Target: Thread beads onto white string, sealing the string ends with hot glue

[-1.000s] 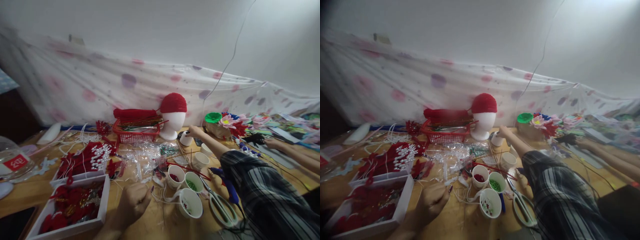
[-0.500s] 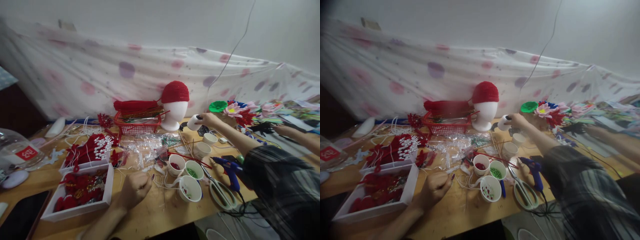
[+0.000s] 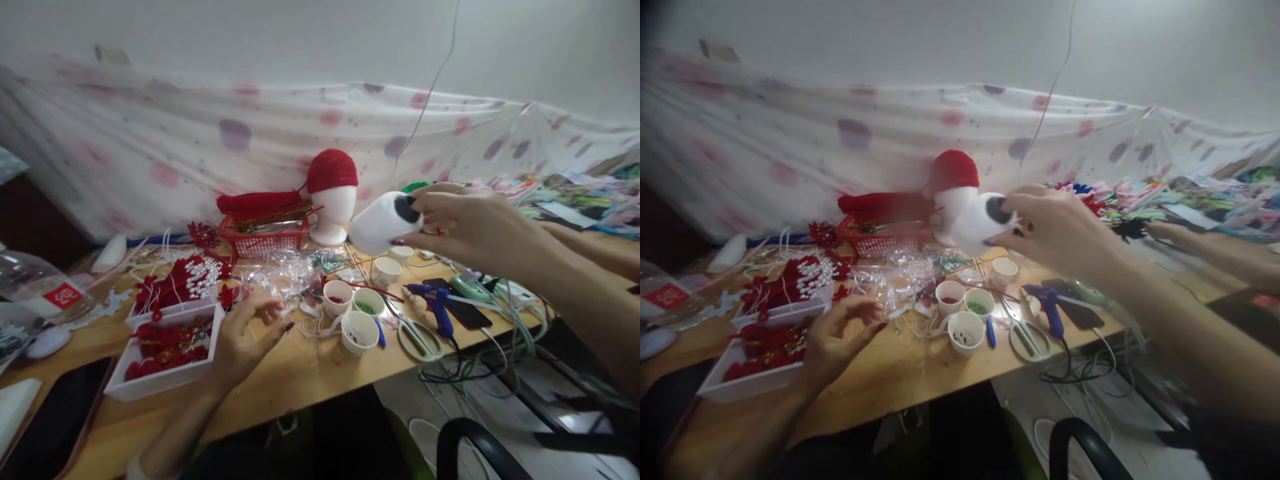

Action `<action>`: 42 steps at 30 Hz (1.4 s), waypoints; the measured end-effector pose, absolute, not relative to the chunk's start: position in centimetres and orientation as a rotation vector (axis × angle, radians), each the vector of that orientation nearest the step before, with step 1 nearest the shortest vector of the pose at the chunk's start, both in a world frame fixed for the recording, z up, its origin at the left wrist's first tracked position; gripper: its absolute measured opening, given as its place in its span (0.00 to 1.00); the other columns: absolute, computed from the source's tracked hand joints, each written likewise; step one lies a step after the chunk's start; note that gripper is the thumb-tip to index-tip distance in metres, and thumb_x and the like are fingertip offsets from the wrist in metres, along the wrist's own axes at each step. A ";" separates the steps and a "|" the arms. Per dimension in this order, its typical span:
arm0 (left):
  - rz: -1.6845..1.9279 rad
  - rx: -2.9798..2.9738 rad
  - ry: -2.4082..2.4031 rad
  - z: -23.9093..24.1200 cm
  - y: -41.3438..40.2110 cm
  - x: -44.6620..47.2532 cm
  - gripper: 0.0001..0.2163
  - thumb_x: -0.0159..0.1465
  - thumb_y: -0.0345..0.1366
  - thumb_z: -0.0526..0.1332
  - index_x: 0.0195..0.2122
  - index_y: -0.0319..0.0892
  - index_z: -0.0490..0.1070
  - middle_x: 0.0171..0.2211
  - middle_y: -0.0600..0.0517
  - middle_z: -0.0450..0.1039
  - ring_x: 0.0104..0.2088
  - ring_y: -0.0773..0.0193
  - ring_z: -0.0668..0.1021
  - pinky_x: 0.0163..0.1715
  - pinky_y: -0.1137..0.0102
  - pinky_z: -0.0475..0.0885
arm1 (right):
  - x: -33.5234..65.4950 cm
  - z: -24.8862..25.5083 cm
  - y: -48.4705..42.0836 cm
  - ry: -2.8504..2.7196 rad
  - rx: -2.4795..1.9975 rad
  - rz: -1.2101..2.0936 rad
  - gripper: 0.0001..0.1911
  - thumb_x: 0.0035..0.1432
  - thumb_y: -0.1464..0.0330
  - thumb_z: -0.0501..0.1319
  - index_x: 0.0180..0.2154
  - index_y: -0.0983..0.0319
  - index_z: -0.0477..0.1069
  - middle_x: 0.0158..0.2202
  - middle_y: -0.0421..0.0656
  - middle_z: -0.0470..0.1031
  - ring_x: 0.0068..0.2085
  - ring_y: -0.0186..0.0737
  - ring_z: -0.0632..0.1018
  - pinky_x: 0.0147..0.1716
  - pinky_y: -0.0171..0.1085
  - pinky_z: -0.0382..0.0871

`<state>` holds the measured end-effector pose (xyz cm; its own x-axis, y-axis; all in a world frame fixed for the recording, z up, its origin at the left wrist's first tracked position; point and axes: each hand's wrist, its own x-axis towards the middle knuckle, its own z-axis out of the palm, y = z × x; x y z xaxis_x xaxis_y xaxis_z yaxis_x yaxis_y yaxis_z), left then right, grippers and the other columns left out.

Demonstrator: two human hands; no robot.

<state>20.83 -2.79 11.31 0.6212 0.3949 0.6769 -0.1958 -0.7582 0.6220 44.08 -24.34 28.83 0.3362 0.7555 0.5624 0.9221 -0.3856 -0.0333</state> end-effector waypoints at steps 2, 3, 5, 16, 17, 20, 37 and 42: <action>1.081 2.025 0.109 12.6 -2.9 19.2 0.22 0.58 0.41 0.70 0.53 0.45 0.70 0.49 0.46 0.77 0.46 0.58 0.79 0.48 0.64 0.75 | 39.7 27.1 -23.1 -1.701 -2.077 -0.631 0.15 0.50 0.61 0.72 0.39 0.60 0.76 0.51 0.47 0.76 0.42 0.48 0.78 0.40 0.44 0.69; 1.065 1.975 0.102 13.1 -2.9 18.4 0.28 0.55 0.42 0.72 0.57 0.47 0.68 0.55 0.45 0.73 0.53 0.54 0.76 0.54 0.60 0.72 | 37.8 25.9 -22.3 -1.747 -2.030 -0.581 0.15 0.51 0.61 0.72 0.39 0.61 0.76 0.53 0.49 0.74 0.43 0.50 0.79 0.40 0.45 0.70; 1.024 1.935 0.113 13.7 -3.0 17.1 0.37 0.52 0.42 0.74 0.63 0.51 0.62 0.62 0.46 0.66 0.63 0.51 0.68 0.63 0.55 0.63 | 34.8 23.4 -20.5 -1.842 -1.969 -0.393 0.11 0.56 0.67 0.68 0.42 0.61 0.74 0.55 0.50 0.72 0.42 0.49 0.80 0.41 0.45 0.73; 1.166 1.728 0.347 12.1 -2.8 15.0 0.05 0.63 0.36 0.65 0.32 0.43 0.78 0.35 0.50 0.82 0.34 0.63 0.80 0.39 0.67 0.76 | 32.3 17.6 -17.6 -1.937 -1.696 0.127 0.08 0.58 0.65 0.68 0.39 0.58 0.74 0.56 0.46 0.70 0.51 0.48 0.77 0.50 0.47 0.72; 1.150 1.690 0.342 11.9 -2.6 15.1 0.07 0.65 0.38 0.63 0.33 0.42 0.77 0.37 0.49 0.82 0.30 0.66 0.79 0.33 0.69 0.76 | 32.5 17.6 -17.9 -1.941 -1.682 0.195 0.08 0.57 0.64 0.68 0.39 0.57 0.74 0.56 0.45 0.70 0.51 0.47 0.76 0.49 0.46 0.73; 0.989 1.638 0.237 11.7 -2.4 14.9 0.12 0.62 0.43 0.66 0.43 0.43 0.74 0.47 0.45 0.79 0.27 0.70 0.75 0.26 0.72 0.72 | 32.9 17.9 -19.0 -1.886 -1.664 0.352 0.10 0.57 0.59 0.68 0.39 0.56 0.75 0.56 0.42 0.71 0.50 0.45 0.77 0.45 0.41 0.75; 0.793 1.109 0.374 10.9 -2.2 15.7 0.15 0.51 0.44 0.74 0.26 0.40 0.72 0.19 0.59 0.69 0.13 0.79 0.60 0.11 0.83 0.55 | 34.1 16.9 -18.7 -1.312 -1.119 0.634 0.18 0.45 0.57 0.75 0.31 0.58 0.72 0.45 0.42 0.76 0.44 0.42 0.78 0.41 0.40 0.76; 0.626 1.126 0.416 11.3 -3.2 12.7 0.14 0.46 0.36 0.77 0.24 0.35 0.75 0.13 0.56 0.68 0.10 0.73 0.64 0.06 0.79 0.57 | 34.3 16.9 -17.4 -1.147 -1.223 0.315 0.13 0.52 0.60 0.71 0.33 0.58 0.70 0.47 0.42 0.71 0.39 0.38 0.75 0.38 0.40 0.76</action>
